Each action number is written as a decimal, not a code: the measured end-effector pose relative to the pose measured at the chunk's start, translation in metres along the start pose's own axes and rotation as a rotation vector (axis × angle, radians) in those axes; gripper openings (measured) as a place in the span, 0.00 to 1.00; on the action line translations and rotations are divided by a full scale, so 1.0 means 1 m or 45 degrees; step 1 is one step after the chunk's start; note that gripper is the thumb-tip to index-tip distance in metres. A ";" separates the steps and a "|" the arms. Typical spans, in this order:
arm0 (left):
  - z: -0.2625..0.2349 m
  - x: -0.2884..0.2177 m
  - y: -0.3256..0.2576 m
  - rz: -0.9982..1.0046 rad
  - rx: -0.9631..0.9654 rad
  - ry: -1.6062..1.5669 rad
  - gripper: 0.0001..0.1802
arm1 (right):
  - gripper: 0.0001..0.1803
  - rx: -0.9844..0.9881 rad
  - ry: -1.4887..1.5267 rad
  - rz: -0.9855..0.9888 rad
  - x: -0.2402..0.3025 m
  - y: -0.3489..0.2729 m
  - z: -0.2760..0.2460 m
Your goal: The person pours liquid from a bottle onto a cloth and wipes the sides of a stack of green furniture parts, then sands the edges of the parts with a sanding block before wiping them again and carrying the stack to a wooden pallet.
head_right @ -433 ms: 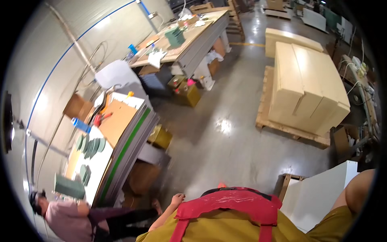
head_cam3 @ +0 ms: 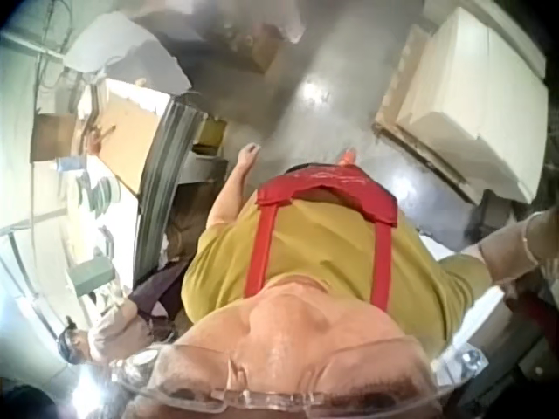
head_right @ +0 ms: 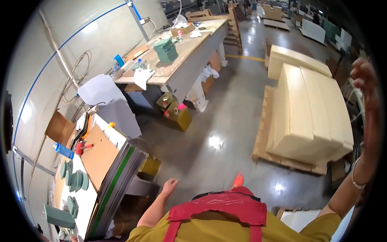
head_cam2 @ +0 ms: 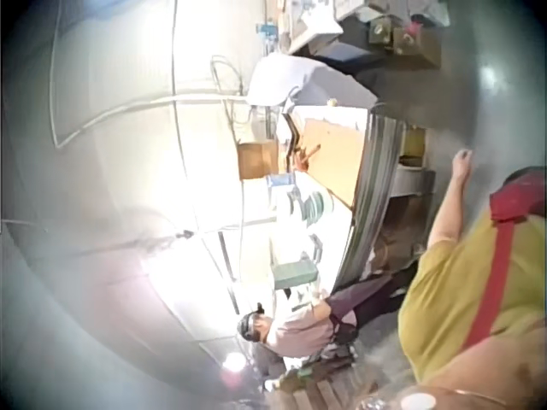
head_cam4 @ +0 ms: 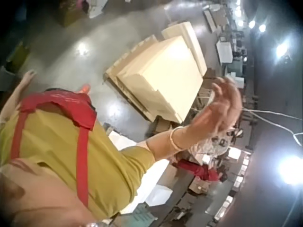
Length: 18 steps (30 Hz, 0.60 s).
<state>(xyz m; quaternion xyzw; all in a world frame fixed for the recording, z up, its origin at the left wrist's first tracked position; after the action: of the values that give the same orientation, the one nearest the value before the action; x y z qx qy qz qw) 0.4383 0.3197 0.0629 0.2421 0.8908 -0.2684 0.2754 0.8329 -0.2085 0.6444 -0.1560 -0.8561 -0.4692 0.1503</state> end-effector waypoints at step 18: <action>-0.171 -0.152 0.401 -0.462 -0.124 -1.344 0.17 | 0.22 1.274 0.414 0.254 -0.270 0.296 0.481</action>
<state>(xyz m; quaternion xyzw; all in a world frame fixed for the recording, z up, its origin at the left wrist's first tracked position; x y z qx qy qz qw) 0.7193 0.6774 0.1396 -0.0953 0.6707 -0.3547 0.6443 1.1453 0.3180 0.5119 -0.0713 -0.9218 -0.0054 0.3809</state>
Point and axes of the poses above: each hand's wrist, its own y-axis towards the middle knuckle, its own z-axis out of the palm, x = y × z, the point moved 4 cm from there along y, towards the middle knuckle, and after that the axes turned 8 degrees about -z, right-handed, at the moved point
